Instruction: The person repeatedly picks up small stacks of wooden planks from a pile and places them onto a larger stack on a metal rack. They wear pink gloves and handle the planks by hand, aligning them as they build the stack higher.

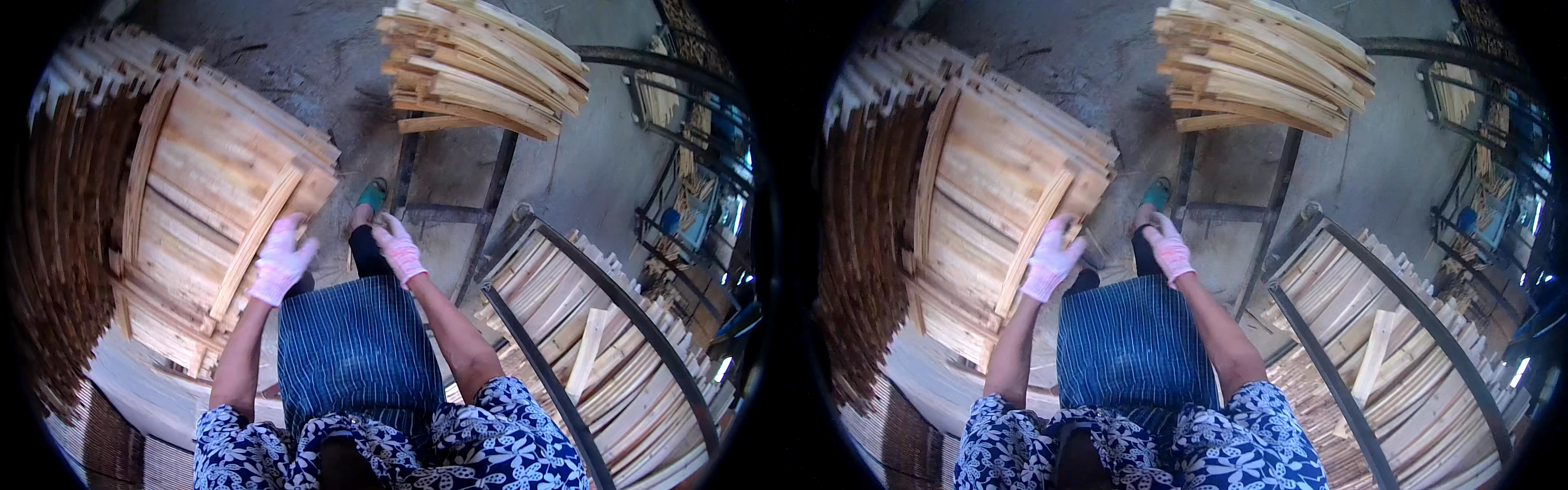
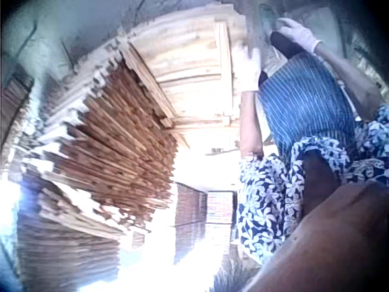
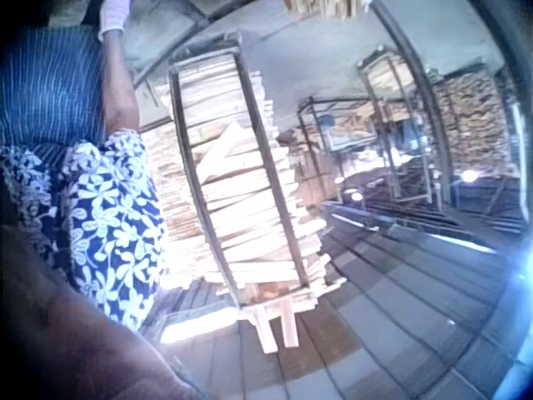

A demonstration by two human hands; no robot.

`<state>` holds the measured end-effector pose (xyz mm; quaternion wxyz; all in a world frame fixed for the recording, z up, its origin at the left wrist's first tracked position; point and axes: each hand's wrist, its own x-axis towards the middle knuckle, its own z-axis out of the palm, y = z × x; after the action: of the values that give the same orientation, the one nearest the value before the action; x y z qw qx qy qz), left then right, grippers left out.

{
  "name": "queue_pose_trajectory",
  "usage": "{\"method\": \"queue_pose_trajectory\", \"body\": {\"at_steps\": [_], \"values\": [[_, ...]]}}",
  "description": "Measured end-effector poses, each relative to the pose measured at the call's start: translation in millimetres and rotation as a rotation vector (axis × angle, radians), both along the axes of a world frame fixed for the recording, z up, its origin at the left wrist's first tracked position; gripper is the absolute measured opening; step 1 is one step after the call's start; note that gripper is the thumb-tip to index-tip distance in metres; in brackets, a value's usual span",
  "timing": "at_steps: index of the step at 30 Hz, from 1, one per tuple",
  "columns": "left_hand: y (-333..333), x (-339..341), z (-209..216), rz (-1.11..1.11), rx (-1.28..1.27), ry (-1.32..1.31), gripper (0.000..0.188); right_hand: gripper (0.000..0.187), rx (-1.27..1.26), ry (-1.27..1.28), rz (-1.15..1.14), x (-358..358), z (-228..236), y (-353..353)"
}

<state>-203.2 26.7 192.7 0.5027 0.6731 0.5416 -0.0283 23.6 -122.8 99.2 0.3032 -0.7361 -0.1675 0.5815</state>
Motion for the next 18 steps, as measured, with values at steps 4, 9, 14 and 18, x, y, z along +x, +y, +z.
{"method": "queue_pose_trajectory", "body": {"at_steps": [4, 9, 14, 18], "values": [[60, 121, -53, -0.102, -0.102, -0.179, 0.056, 0.061, -0.101, 0.137, -0.367, 92, -22, 31], [172, 273, -97, 0.048, -0.07, 0.025, 0.07, 0.042, 0.147, 0.427, -1.029, 216, -90, 110], [220, 340, -135, 0.126, 0.289, 0.265, 0.075, 0.087, -0.126, 0.454, -1.267, 259, -89, 208], [214, 384, -119, -0.468, 0.535, 0.551, 0.068, 0.101, -0.064, 0.235, -1.31, 257, -107, 216]]}}
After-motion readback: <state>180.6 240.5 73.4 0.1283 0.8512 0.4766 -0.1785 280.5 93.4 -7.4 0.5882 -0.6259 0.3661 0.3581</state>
